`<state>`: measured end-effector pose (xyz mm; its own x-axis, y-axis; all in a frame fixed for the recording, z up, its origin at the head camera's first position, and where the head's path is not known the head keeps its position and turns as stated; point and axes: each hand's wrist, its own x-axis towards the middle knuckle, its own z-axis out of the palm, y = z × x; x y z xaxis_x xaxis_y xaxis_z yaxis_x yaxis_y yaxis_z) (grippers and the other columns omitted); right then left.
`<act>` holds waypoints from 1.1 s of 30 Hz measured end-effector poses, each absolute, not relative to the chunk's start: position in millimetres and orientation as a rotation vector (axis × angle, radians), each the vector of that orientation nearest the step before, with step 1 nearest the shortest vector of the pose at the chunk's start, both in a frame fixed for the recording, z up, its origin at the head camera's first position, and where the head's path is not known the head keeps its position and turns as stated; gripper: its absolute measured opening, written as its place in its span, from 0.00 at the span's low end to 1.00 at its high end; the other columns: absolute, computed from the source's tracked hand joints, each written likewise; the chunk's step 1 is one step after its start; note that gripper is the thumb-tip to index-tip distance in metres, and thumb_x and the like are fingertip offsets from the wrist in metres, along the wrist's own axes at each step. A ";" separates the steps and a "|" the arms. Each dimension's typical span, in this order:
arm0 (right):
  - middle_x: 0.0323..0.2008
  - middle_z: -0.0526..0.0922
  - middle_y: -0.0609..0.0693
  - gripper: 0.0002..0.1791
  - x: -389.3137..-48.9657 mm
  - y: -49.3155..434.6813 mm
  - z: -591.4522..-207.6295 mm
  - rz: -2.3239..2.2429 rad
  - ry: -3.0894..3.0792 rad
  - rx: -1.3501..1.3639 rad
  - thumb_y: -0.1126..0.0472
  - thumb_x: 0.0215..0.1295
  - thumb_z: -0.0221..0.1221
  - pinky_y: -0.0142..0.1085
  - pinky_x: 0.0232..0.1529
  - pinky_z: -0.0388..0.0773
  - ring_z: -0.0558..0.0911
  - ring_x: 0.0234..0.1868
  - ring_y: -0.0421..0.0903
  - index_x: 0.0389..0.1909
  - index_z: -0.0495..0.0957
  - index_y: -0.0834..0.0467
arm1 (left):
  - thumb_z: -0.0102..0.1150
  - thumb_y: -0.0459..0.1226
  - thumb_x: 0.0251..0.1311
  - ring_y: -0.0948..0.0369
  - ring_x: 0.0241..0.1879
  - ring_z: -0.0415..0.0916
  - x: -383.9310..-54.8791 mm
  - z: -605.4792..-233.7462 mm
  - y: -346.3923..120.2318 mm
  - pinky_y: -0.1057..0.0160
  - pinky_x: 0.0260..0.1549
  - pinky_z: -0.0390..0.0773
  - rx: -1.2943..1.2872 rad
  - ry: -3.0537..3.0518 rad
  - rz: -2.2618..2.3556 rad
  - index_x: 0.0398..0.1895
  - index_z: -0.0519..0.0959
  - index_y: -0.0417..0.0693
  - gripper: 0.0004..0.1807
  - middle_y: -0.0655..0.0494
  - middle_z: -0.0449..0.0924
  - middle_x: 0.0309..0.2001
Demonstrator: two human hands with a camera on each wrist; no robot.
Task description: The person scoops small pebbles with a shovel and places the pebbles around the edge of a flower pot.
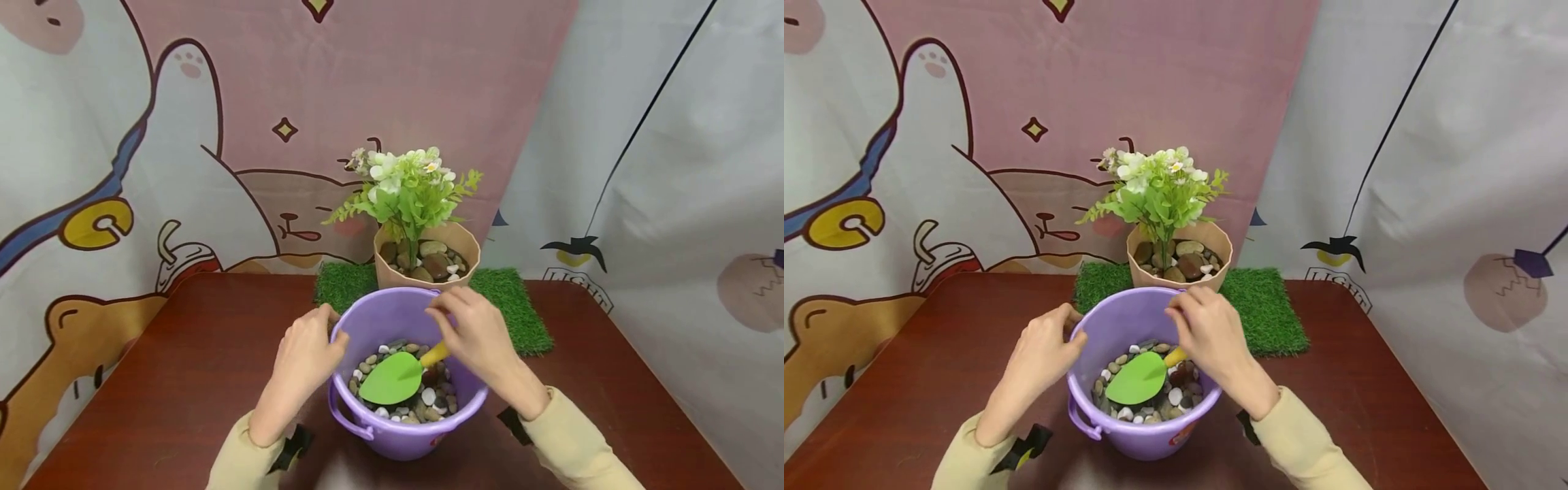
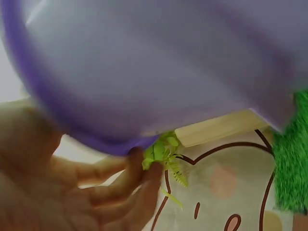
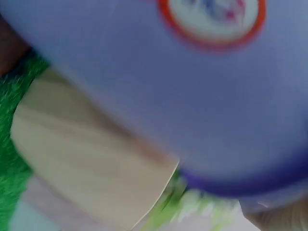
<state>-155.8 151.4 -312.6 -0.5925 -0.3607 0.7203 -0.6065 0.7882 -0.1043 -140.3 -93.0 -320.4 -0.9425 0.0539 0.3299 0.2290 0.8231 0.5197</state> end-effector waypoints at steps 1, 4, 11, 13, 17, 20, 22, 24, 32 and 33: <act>0.27 0.84 0.52 0.04 -160.9 159.4 -310.7 0.515 -2.244 0.657 0.65 0.52 0.66 0.37 0.30 0.78 0.81 0.28 0.46 0.29 0.82 0.60 | 0.56 0.36 0.53 0.54 0.29 0.78 -145.0 -315.7 -96.4 0.56 0.27 0.74 -0.233 -2.754 -0.851 0.34 0.79 0.44 0.07 0.51 0.81 0.30; 0.29 0.84 0.56 0.04 -182.4 186.0 -306.4 0.692 -2.240 0.454 0.67 0.57 0.63 0.36 0.31 0.76 0.81 0.29 0.48 0.32 0.82 0.63 | 0.52 0.39 0.57 0.57 0.32 0.77 -166.1 -300.1 -103.6 0.58 0.32 0.74 -0.287 -2.920 -0.901 0.37 0.79 0.46 0.10 0.51 0.82 0.34; 0.41 0.82 0.61 0.23 -234.4 225.6 -312.1 0.980 -2.511 0.023 0.48 0.67 0.53 0.35 0.36 0.73 0.81 0.40 0.55 0.52 0.76 0.63 | 0.43 0.47 0.66 0.49 0.51 0.77 -242.3 -280.1 -95.8 0.51 0.48 0.76 -0.457 -3.124 -0.834 0.54 0.74 0.40 0.23 0.43 0.79 0.51; 0.45 0.79 0.62 0.31 -244.5 228.0 -314.7 1.034 -2.630 -0.022 0.42 0.67 0.50 0.38 0.37 0.73 0.80 0.42 0.57 0.60 0.70 0.62 | 0.41 0.48 0.68 0.47 0.53 0.76 -263.0 -280.9 -89.4 0.50 0.49 0.75 -0.486 -3.152 -0.793 0.57 0.72 0.39 0.25 0.41 0.78 0.53; 0.47 0.77 0.63 0.38 -259.6 228.5 -319.8 1.063 -2.780 -0.047 0.38 0.67 0.47 0.39 0.35 0.72 0.78 0.39 0.54 0.67 0.62 0.62 | 0.36 0.50 0.70 0.47 0.51 0.76 -293.7 -285.1 -75.0 0.52 0.49 0.74 -0.587 -3.199 -0.698 0.52 0.73 0.39 0.26 0.41 0.78 0.49; 0.40 0.78 0.61 0.38 -267.9 228.0 -323.7 1.042 -2.822 -0.047 0.39 0.67 0.47 0.36 0.29 0.69 0.75 0.30 0.49 0.68 0.61 0.63 | 0.34 0.50 0.71 0.52 0.38 0.79 -307.4 -286.8 -65.2 0.57 0.41 0.75 -0.660 -3.227 -0.693 0.37 0.78 0.41 0.25 0.46 0.80 0.36; 0.38 0.78 0.60 0.38 -271.6 227.7 -325.7 1.038 -2.845 -0.048 0.40 0.67 0.47 0.35 0.27 0.68 0.74 0.29 0.48 0.68 0.61 0.63 | 0.35 0.49 0.71 0.58 0.27 0.76 -313.4 -287.0 -59.8 0.62 0.34 0.75 -0.671 -3.247 -0.711 0.28 0.77 0.44 0.25 0.52 0.77 0.27; 0.43 0.80 0.63 0.37 -274.6 227.6 -327.2 1.052 -2.862 -0.052 0.42 0.67 0.47 0.38 0.31 0.73 0.78 0.33 0.52 0.68 0.60 0.63 | 0.37 0.47 0.71 0.60 0.22 0.73 -317.7 -286.5 -55.8 0.63 0.31 0.76 -0.665 -3.266 -0.728 0.27 0.78 0.43 0.25 0.52 0.77 0.25; 0.20 0.76 0.49 0.25 -280.9 231.7 -335.2 1.145 -2.783 0.004 0.54 0.62 0.46 0.32 0.26 0.68 0.71 0.22 0.41 0.56 0.74 0.62 | 0.43 0.40 0.65 0.64 0.23 0.76 -322.4 -281.1 -48.1 0.63 0.32 0.80 -0.594 -3.285 -0.976 0.27 0.75 0.44 0.14 0.48 0.83 0.30; 0.17 0.73 0.46 0.23 -280.9 232.5 -336.9 1.155 -2.759 0.018 0.55 0.62 0.47 0.31 0.25 0.67 0.69 0.20 0.40 0.52 0.76 0.63 | 0.43 0.39 0.65 0.65 0.22 0.76 -322.7 -281.3 -47.4 0.64 0.31 0.80 -0.603 -3.282 -0.980 0.25 0.74 0.45 0.14 0.48 0.83 0.30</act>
<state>-280.9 232.5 -336.9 -0.9886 0.0468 0.1433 -0.0693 0.7033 -0.7075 -322.7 -47.4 -281.3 -0.8854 0.4112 -0.2166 0.2251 0.7871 0.5743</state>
